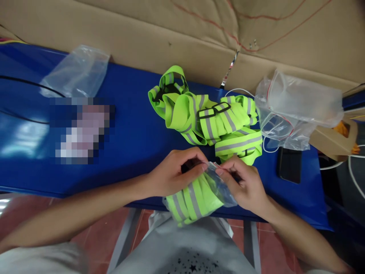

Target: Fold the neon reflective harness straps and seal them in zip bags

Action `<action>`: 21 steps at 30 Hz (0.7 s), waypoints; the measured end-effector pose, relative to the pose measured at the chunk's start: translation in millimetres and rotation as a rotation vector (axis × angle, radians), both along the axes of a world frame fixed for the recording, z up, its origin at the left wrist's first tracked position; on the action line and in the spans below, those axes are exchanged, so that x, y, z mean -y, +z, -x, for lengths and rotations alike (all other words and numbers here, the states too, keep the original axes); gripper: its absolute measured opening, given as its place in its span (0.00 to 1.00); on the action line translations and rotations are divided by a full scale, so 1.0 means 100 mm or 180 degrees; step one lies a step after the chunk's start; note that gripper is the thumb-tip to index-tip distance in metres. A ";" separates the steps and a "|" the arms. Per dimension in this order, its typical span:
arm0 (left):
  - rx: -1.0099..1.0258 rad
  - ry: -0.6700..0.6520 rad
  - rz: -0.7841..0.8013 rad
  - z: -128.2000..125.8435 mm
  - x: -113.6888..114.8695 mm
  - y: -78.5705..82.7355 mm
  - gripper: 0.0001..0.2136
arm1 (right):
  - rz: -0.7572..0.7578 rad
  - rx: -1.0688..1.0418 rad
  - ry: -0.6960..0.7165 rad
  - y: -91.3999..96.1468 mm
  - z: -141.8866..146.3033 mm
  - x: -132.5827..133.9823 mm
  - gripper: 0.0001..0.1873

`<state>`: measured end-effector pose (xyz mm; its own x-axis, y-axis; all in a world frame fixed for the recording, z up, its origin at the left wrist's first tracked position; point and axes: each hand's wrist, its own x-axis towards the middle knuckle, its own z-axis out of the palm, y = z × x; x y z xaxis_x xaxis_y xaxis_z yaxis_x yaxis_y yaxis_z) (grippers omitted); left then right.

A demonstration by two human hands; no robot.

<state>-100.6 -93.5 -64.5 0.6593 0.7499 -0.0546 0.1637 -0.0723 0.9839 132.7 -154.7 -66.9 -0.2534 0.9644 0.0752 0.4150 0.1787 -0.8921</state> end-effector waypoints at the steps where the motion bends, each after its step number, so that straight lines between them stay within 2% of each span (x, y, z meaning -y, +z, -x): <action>1: 0.0070 -0.0113 0.0023 0.01 -0.01 0.02 0.11 | -0.0111 0.0000 0.0040 0.00 -0.01 0.01 0.04; 3: 0.0084 -0.0381 0.0023 0.04 -0.04 0.05 0.15 | -0.0316 -0.0055 -0.0020 0.00 -0.04 0.02 0.07; 6: -0.0279 -0.0753 -0.0070 0.11 -0.09 0.09 0.43 | -0.0641 -0.0214 -0.0426 -0.01 -0.07 0.00 0.08; 8: -0.0422 -0.0885 -0.0098 0.15 -0.10 0.08 0.52 | -0.0875 -0.0261 -0.0628 -0.02 -0.09 -0.03 0.08; 11: -0.0294 -0.0811 -0.0238 0.17 -0.11 0.07 0.47 | -0.1145 -0.0124 -0.0791 -0.02 -0.13 -0.06 0.02; 14: -0.0191 -0.0528 -0.0868 0.19 -0.15 0.14 0.39 | -0.1267 -0.0392 -0.1286 0.01 -0.16 -0.12 0.14; 16: -0.0192 -0.0207 -0.1651 0.19 -0.23 0.25 0.31 | -0.1278 -0.0912 -0.1656 0.05 -0.18 -0.19 0.18; 18: -0.0238 0.0217 -0.2631 0.18 -0.37 0.38 0.25 | -0.1266 -0.1278 -0.1858 0.08 -0.22 -0.27 0.18; 19: -0.0236 0.0472 -0.3153 0.16 -0.46 0.44 0.23 | -0.1267 -0.1344 -0.1904 0.10 -0.25 -0.31 0.17; 21: -0.0685 0.0880 -0.3758 0.09 -0.68 0.53 0.22 | -0.1267 -0.1315 -0.1937 0.09 -0.28 -0.36 0.17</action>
<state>-109.7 -25.9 -11.3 0.5318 0.5261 0.6636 0.4654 -0.8362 0.2900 160.7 -118.7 -57.7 0.4258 0.8057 0.4119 0.1944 0.3631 -0.9112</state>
